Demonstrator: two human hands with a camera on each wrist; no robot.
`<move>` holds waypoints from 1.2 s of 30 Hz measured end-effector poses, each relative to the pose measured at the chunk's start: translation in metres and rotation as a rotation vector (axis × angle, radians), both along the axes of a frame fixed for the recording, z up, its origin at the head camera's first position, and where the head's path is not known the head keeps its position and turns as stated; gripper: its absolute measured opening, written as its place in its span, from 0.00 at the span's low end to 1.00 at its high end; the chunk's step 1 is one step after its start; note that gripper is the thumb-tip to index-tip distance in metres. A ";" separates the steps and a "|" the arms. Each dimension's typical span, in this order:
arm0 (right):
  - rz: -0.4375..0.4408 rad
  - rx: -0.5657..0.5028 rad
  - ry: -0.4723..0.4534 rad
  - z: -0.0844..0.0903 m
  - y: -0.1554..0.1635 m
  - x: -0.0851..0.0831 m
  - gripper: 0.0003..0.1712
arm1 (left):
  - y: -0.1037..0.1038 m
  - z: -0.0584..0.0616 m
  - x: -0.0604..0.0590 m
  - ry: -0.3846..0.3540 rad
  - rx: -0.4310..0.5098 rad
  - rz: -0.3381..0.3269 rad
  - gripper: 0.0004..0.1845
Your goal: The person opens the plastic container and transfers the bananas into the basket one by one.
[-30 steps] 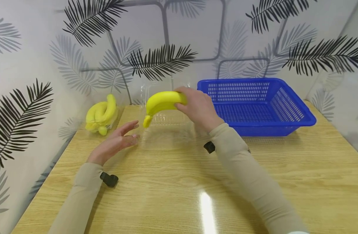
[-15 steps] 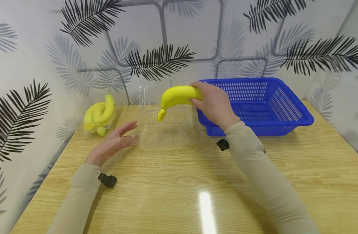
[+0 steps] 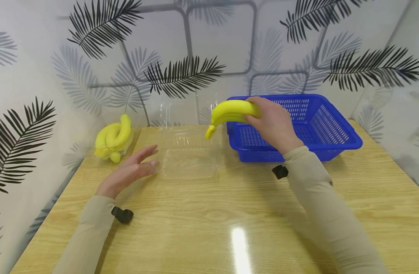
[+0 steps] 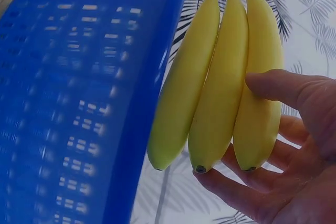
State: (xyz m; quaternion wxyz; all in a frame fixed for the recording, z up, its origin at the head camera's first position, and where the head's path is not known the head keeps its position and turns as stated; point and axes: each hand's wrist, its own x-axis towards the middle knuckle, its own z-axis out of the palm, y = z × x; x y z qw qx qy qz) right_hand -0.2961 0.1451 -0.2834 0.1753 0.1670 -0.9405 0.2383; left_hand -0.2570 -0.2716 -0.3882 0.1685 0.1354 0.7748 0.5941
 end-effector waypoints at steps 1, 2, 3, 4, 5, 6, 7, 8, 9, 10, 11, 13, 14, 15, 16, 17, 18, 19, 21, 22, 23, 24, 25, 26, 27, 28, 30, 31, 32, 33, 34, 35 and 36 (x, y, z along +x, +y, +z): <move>-0.005 -0.006 -0.001 -0.001 0.004 0.000 0.24 | 0.000 0.000 0.000 -0.002 -0.001 0.000 0.36; -0.009 -0.011 0.000 -0.001 0.008 0.001 0.24 | 0.000 -0.001 0.000 -0.003 -0.003 0.001 0.36; -0.014 -0.016 0.001 -0.002 0.012 0.001 0.24 | 0.000 -0.001 0.001 -0.004 -0.004 0.002 0.36; -0.019 -0.020 0.003 -0.002 0.016 0.001 0.24 | 0.000 -0.001 0.001 -0.004 -0.002 0.002 0.36; -0.023 -0.024 0.004 -0.003 0.019 0.001 0.25 | 0.000 -0.001 0.000 -0.003 -0.001 0.003 0.36; -0.028 -0.028 0.006 -0.003 0.023 0.001 0.25 | 0.000 -0.001 0.000 -0.003 0.002 0.005 0.36; -0.033 -0.030 0.006 -0.003 0.026 0.001 0.25 | 0.000 -0.001 0.000 -0.002 0.003 0.006 0.36; -0.038 -0.030 0.008 -0.003 0.029 0.001 0.25 | 0.000 -0.001 0.000 0.000 0.001 0.008 0.36; -0.044 -0.032 0.008 -0.003 0.032 0.002 0.26 | 0.000 -0.001 0.000 0.001 0.000 0.011 0.36; -0.050 -0.031 0.008 -0.003 0.035 0.002 0.26 | 0.000 -0.001 -0.001 0.002 -0.002 0.012 0.36; -0.055 -0.030 0.005 -0.003 0.037 0.002 0.26 | -0.001 -0.001 -0.001 0.002 -0.005 0.014 0.35; -0.066 -0.030 -0.006 -0.004 0.043 0.003 0.26 | -0.001 -0.001 -0.001 0.000 -0.010 0.015 0.35; -0.071 -0.029 -0.011 -0.004 0.045 0.004 0.27 | -0.001 -0.001 -0.001 -0.001 -0.012 0.013 0.35; -0.077 -0.029 -0.015 -0.005 0.048 0.004 0.27 | -0.001 -0.001 0.000 -0.003 -0.012 0.011 0.35; -0.083 -0.028 -0.021 -0.005 0.050 0.004 0.27 | -0.001 -0.001 0.000 -0.004 -0.011 0.008 0.36; -0.088 -0.027 -0.023 -0.006 0.053 0.005 0.27 | -0.001 -0.001 0.000 -0.006 -0.008 0.005 0.36; -0.096 -0.027 -0.021 -0.007 0.055 0.005 0.27 | -0.001 -0.001 0.000 -0.006 -0.005 0.003 0.36; -0.102 -0.025 -0.020 -0.008 0.058 0.005 0.27 | -0.001 -0.002 0.000 -0.006 -0.003 0.001 0.36; -0.113 -0.020 -0.015 -0.011 0.063 0.004 0.27 | 0.000 -0.002 0.000 -0.005 0.001 0.000 0.36; -0.119 -0.016 -0.014 -0.012 0.066 0.004 0.27 | 0.000 -0.002 0.000 -0.004 0.000 0.000 0.36; -0.125 -0.013 -0.016 -0.013 0.069 0.003 0.26 | 0.000 -0.001 0.000 -0.002 -0.001 0.000 0.36; -0.130 -0.012 -0.021 -0.015 0.071 0.003 0.26 | 0.000 -0.001 0.000 -0.002 -0.005 0.001 0.36; -0.134 -0.007 -0.029 -0.017 0.074 0.002 0.27 | 0.000 -0.001 0.000 -0.002 -0.008 0.001 0.36; -0.139 -0.002 -0.036 -0.020 0.076 0.002 0.27 | 0.000 -0.001 0.000 -0.002 -0.009 0.000 0.36; -0.144 0.005 -0.046 -0.022 0.078 0.002 0.27 | 0.001 -0.002 0.000 -0.002 -0.011 0.000 0.36; -0.148 0.011 -0.056 -0.024 0.081 0.001 0.27 | 0.001 -0.002 0.000 -0.001 -0.012 0.000 0.36; -0.153 0.023 -0.069 -0.029 0.085 0.000 0.27 | 0.000 -0.003 0.000 -0.002 -0.008 -0.001 0.36; -0.155 0.030 -0.075 -0.031 0.087 -0.001 0.27 | 0.000 -0.003 0.000 -0.003 -0.003 -0.002 0.36; -0.155 0.033 -0.078 -0.032 0.089 -0.002 0.26 | 0.000 -0.003 -0.001 -0.003 0.000 -0.002 0.36; -0.155 0.035 -0.080 -0.034 0.091 -0.003 0.26 | -0.001 -0.004 -0.001 -0.004 0.001 -0.002 0.36; -0.155 0.036 -0.082 -0.035 0.092 -0.004 0.26 | -0.001 -0.003 -0.001 -0.004 0.002 -0.002 0.36; -0.153 0.036 -0.083 -0.037 0.094 -0.006 0.25 | -0.001 -0.003 -0.001 -0.005 0.007 -0.004 0.36; -0.151 0.038 -0.086 -0.038 0.096 -0.007 0.25 | -0.001 -0.003 -0.001 -0.006 0.009 -0.004 0.36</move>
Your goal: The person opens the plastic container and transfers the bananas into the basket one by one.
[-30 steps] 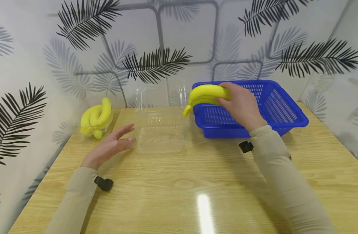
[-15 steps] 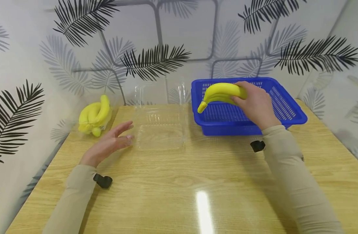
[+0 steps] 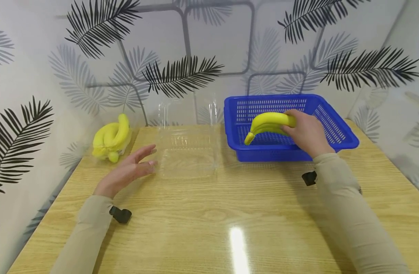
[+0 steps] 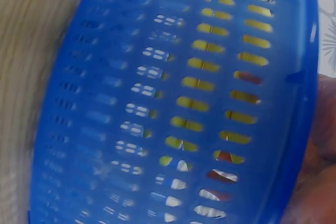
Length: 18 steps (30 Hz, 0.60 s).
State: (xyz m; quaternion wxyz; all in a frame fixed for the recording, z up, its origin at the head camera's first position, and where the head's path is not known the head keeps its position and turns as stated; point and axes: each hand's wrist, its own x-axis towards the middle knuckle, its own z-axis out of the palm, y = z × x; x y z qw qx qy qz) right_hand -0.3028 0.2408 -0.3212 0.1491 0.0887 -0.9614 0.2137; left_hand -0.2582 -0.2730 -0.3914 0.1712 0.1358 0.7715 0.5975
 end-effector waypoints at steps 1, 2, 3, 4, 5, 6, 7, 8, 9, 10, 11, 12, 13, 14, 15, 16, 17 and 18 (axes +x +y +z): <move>0.002 0.003 -0.005 -0.001 0.002 -0.001 0.25 | 0.000 0.000 0.000 -0.001 0.002 -0.001 0.36; 0.004 0.005 -0.010 -0.003 0.003 -0.002 0.25 | 0.000 0.000 0.000 0.000 0.003 -0.002 0.36; 0.005 0.009 -0.017 -0.004 0.004 -0.003 0.25 | 0.000 0.001 0.000 0.001 0.002 -0.003 0.36; 0.006 0.012 -0.025 -0.005 0.005 -0.004 0.25 | 0.000 0.001 0.000 0.003 0.000 -0.003 0.36; 0.010 0.013 -0.033 -0.006 0.005 -0.005 0.25 | 0.000 0.001 0.000 0.005 -0.001 -0.003 0.36; 0.013 0.014 -0.040 -0.008 0.005 -0.006 0.26 | 0.000 0.000 0.001 0.006 -0.004 -0.002 0.36; 0.015 0.017 -0.045 -0.008 0.005 -0.007 0.26 | 0.000 0.001 0.001 0.008 -0.005 -0.002 0.36; 0.019 0.019 -0.048 -0.009 0.005 -0.007 0.26 | -0.001 0.001 0.001 0.009 -0.008 0.000 0.36; 0.024 0.021 -0.051 -0.009 0.005 -0.009 0.26 | -0.001 0.001 0.001 0.010 -0.010 0.001 0.36; 0.030 0.021 -0.055 -0.009 0.005 -0.009 0.26 | -0.001 0.001 0.001 0.010 -0.010 0.002 0.36; 0.041 0.021 -0.064 -0.008 0.005 -0.010 0.25 | -0.001 0.001 0.001 0.009 -0.008 0.002 0.36; 0.051 0.024 -0.072 -0.008 0.005 -0.011 0.25 | -0.001 0.001 0.001 0.008 -0.007 0.003 0.37; 0.059 0.030 -0.084 -0.008 0.005 -0.012 0.24 | -0.001 0.002 0.001 0.007 -0.005 0.003 0.37; 0.067 0.035 -0.099 -0.007 0.005 -0.013 0.24 | -0.001 0.002 0.001 0.005 -0.001 0.000 0.37; 0.074 0.040 -0.120 -0.007 0.006 -0.014 0.24 | 0.000 0.002 0.001 0.004 0.001 0.000 0.37; 0.081 0.043 -0.144 -0.006 0.006 -0.015 0.24 | 0.000 0.002 0.001 0.002 0.002 0.000 0.37; 0.087 0.050 -0.164 -0.006 0.006 -0.016 0.24 | 0.000 0.002 0.001 -0.001 0.006 -0.002 0.37; 0.092 0.055 -0.180 -0.006 0.007 -0.018 0.24 | 0.000 0.001 0.000 -0.004 0.008 -0.001 0.37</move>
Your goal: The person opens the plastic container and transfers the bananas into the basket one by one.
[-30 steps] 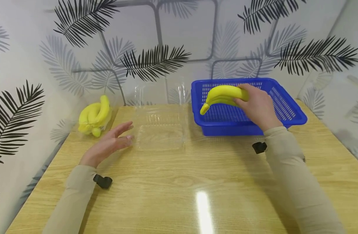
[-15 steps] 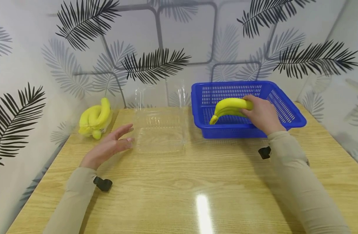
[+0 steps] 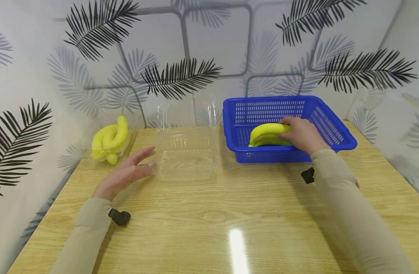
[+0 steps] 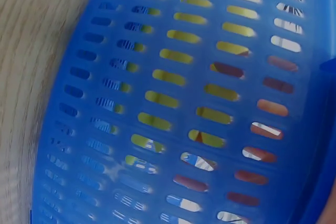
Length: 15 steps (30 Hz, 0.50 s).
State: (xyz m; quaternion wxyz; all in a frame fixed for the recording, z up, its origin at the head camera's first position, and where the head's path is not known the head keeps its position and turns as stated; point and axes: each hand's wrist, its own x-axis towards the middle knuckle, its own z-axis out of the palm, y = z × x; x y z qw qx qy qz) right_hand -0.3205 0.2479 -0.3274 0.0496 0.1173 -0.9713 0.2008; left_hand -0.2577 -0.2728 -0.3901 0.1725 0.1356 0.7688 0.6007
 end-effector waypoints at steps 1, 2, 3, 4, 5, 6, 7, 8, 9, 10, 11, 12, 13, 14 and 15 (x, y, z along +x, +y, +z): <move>0.004 0.005 -0.016 0.000 0.000 -0.001 0.24 | 0.000 0.000 0.000 -0.004 0.003 0.001 0.37; 0.009 0.006 -0.035 0.000 0.001 -0.002 0.24 | 0.000 0.000 0.000 -0.007 0.006 0.003 0.38; 0.013 0.005 -0.053 0.000 0.001 -0.004 0.24 | 0.000 0.000 0.000 -0.010 0.007 0.005 0.38; 0.016 0.001 -0.068 0.000 0.002 -0.005 0.24 | 0.000 0.000 0.000 -0.014 0.011 0.007 0.38; 0.018 0.000 -0.081 0.000 0.003 -0.006 0.24 | 0.000 0.000 0.000 -0.015 0.014 0.009 0.38; 0.018 -0.005 -0.096 0.000 0.003 -0.007 0.24 | 0.000 0.000 0.000 -0.017 0.016 0.010 0.38; 0.016 -0.007 -0.110 0.000 0.004 -0.008 0.25 | 0.000 0.000 0.000 -0.016 0.016 0.010 0.39; 0.014 -0.011 -0.126 0.000 0.005 -0.009 0.25 | 0.000 0.001 0.000 -0.014 0.015 0.009 0.39; 0.011 -0.013 -0.137 0.000 0.005 -0.010 0.25 | 0.000 0.001 0.000 -0.013 0.013 0.009 0.39; 0.008 -0.012 -0.142 0.000 0.005 -0.010 0.25 | 0.000 0.000 0.000 -0.012 0.011 0.008 0.39; 0.006 -0.011 -0.146 0.000 0.005 -0.010 0.25 | 0.001 0.000 0.000 -0.008 0.005 0.008 0.38; 0.003 -0.010 -0.149 0.000 0.005 -0.010 0.25 | 0.001 0.000 0.000 -0.007 0.003 0.007 0.38; 0.003 -0.006 -0.146 0.000 0.005 -0.010 0.25 | 0.001 0.000 0.000 -0.005 0.001 0.008 0.38; 0.002 -0.004 -0.146 0.000 0.004 -0.010 0.25 | 0.001 0.000 0.000 -0.003 -0.001 0.008 0.37; 0.002 0.000 -0.142 0.000 0.004 -0.009 0.25 | 0.001 -0.001 0.000 -0.001 -0.001 0.009 0.37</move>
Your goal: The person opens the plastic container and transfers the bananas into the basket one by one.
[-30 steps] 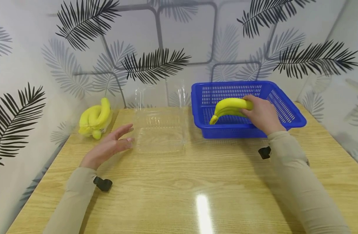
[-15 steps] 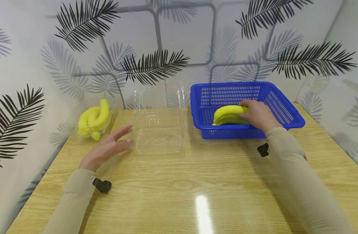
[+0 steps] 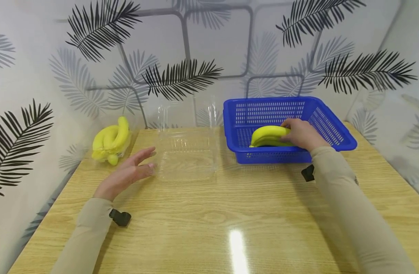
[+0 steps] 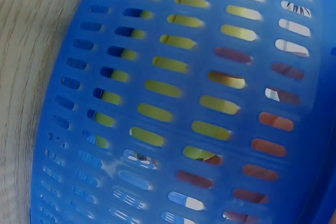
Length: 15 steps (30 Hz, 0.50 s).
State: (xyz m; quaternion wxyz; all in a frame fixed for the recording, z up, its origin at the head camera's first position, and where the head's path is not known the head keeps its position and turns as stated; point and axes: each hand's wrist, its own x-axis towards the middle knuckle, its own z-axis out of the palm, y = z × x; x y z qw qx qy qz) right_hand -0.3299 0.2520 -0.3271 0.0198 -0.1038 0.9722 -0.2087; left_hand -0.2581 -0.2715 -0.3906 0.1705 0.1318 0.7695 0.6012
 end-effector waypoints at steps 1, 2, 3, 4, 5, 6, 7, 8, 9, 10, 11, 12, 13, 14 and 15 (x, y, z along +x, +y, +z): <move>0.002 0.002 0.004 0.000 -0.001 0.000 0.25 | 0.000 0.000 0.001 0.001 -0.001 0.001 0.36; 0.003 -0.001 0.003 0.000 -0.002 0.001 0.25 | -0.001 -0.001 0.001 0.004 -0.004 0.001 0.36; 0.006 -0.004 0.005 0.000 -0.003 0.001 0.25 | -0.001 -0.001 0.002 0.008 -0.008 0.000 0.36; 0.009 -0.007 0.004 0.000 -0.003 0.002 0.26 | -0.002 -0.001 0.002 0.014 -0.017 0.002 0.36; 0.011 -0.011 0.003 0.001 -0.004 0.003 0.26 | -0.002 -0.001 0.002 0.022 -0.027 0.003 0.37; 0.012 -0.015 0.007 0.002 -0.005 0.004 0.26 | -0.003 -0.001 0.003 0.030 -0.038 0.005 0.37; 0.013 -0.021 0.011 0.002 -0.006 0.006 0.26 | -0.003 -0.001 0.003 0.039 -0.050 0.006 0.37; 0.013 -0.025 0.013 0.003 -0.007 0.008 0.26 | -0.003 -0.001 0.003 0.047 -0.064 0.008 0.37; 0.012 -0.030 0.024 0.004 -0.008 0.009 0.26 | -0.003 -0.001 0.003 0.052 -0.071 0.009 0.36; 0.010 -0.036 0.033 0.005 -0.010 0.012 0.27 | -0.003 0.000 0.003 0.053 -0.077 0.012 0.36; 0.009 -0.046 0.044 0.005 -0.012 0.014 0.27 | -0.002 0.000 0.003 0.055 -0.080 0.013 0.36; 0.012 -0.057 0.063 0.005 -0.014 0.016 0.28 | -0.002 0.001 0.003 0.054 -0.082 0.015 0.36; 0.016 -0.072 0.082 0.005 -0.017 0.020 0.28 | -0.002 0.001 0.002 0.052 -0.081 0.016 0.36; 0.019 -0.087 0.101 0.005 -0.020 0.023 0.28 | -0.001 0.001 0.002 0.050 -0.082 0.017 0.36; 0.024 -0.108 0.126 0.005 -0.024 0.026 0.28 | -0.001 0.001 0.002 0.049 -0.080 0.017 0.36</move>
